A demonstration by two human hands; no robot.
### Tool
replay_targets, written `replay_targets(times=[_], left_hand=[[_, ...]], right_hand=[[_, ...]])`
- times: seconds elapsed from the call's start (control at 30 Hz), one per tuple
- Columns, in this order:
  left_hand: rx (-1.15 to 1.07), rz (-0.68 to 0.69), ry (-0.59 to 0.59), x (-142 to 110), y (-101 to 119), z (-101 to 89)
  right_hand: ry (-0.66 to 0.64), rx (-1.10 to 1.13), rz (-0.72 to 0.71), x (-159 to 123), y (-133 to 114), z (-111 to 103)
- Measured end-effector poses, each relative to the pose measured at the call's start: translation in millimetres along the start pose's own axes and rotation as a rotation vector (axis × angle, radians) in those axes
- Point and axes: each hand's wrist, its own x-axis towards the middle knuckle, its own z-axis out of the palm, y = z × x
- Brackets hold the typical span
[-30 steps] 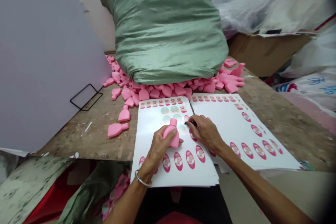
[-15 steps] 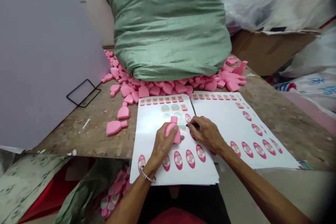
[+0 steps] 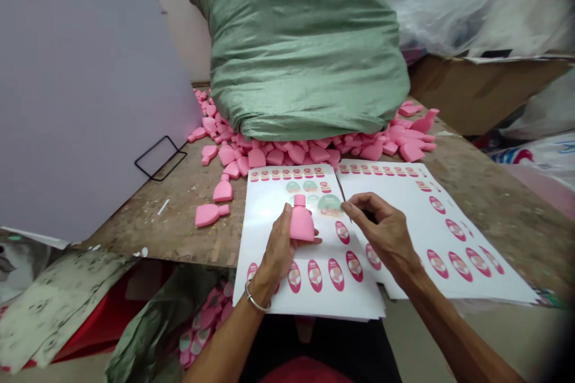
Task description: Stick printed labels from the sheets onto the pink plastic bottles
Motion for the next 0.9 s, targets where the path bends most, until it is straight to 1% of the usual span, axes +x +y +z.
replay_targets(times=[0.1, 0.17, 0.37, 0.7, 0.83, 0.9], left_hand=[[-0.092, -0.023, -0.015, -7, 10, 5.4], [-0.109, -0.025, -0.036, -11, 15, 8.6], [-0.128, -0.04, -0.019, -15, 19, 8.6], [-0.147, -0.018, -0.072, -18, 20, 7.3], [-0.117, 0.032, -0.143, -17, 21, 3.0], [-0.068, 0.061, -0.183, -18, 21, -0.2]], right_hand=[[-0.106, 0.061, 0.035, -7, -13, 6], [-0.128, 0.095, 0.031, -12, -17, 13], [-0.123, 0.117, 0.001, -18, -23, 24], [-0.082, 0.061, -0.037, -22, -25, 31], [-0.089, 0.034, -0.073, -20, -21, 30], [-0.088, -0.04, -0.092, -17, -21, 28]])
